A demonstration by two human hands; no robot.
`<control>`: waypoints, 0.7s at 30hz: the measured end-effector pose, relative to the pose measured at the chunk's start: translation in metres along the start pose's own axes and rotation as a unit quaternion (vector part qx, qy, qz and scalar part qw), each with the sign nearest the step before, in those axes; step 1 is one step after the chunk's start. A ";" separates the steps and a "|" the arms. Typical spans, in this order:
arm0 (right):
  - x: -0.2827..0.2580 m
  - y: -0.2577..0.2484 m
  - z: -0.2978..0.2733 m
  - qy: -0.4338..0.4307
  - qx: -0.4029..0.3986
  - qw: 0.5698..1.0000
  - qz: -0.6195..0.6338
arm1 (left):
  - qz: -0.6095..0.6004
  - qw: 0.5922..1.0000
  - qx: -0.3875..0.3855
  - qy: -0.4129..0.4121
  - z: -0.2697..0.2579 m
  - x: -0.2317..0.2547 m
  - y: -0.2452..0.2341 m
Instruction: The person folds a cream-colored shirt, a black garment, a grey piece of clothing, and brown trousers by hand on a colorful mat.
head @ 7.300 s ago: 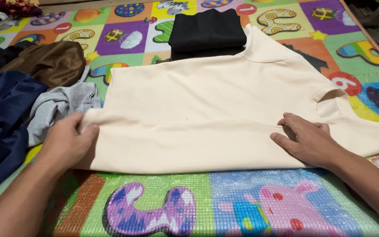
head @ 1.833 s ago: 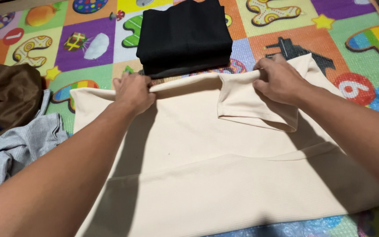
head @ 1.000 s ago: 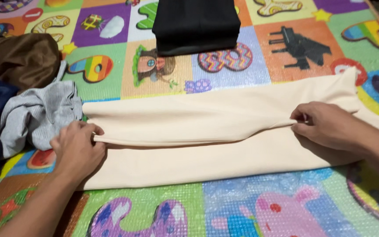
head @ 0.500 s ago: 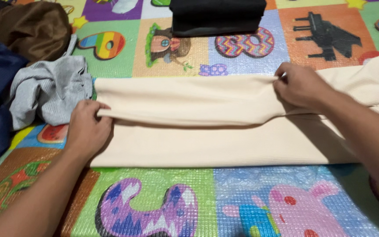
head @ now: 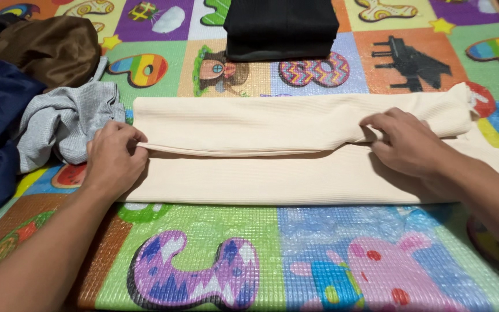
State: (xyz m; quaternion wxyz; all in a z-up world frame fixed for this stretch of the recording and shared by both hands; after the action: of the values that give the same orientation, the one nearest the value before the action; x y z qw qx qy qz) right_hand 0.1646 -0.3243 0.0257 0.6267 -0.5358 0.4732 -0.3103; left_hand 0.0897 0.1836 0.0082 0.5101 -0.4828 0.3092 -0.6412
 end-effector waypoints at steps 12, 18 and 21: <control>0.017 -0.040 -0.046 0.117 0.095 0.987 -0.061 | -0.033 0.993 -0.095 -0.060 -0.004 -0.011 -0.026; 0.018 -0.005 -0.067 0.117 0.066 0.991 -0.012 | 0.157 0.955 -0.243 -0.067 -0.013 -0.004 -0.020; 0.028 0.002 -0.069 0.161 0.054 0.985 0.000 | 0.193 0.933 -0.282 -0.111 -0.006 0.014 -0.012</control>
State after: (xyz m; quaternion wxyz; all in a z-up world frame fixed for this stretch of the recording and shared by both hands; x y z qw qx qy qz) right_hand 0.1109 -0.3746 0.0185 0.5706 -0.4438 0.5507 -0.4174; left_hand 0.0793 0.1732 0.0205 0.4978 -0.6064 0.5059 -0.3586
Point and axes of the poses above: each hand's wrist, its own z-axis towards the middle knuckle, its own y-axis out of the palm, x = y × z, the point moved 9 cm from there along z, towards the middle knuckle, and after that the axes turned 3 degrees about z, right-handed, at the moved point
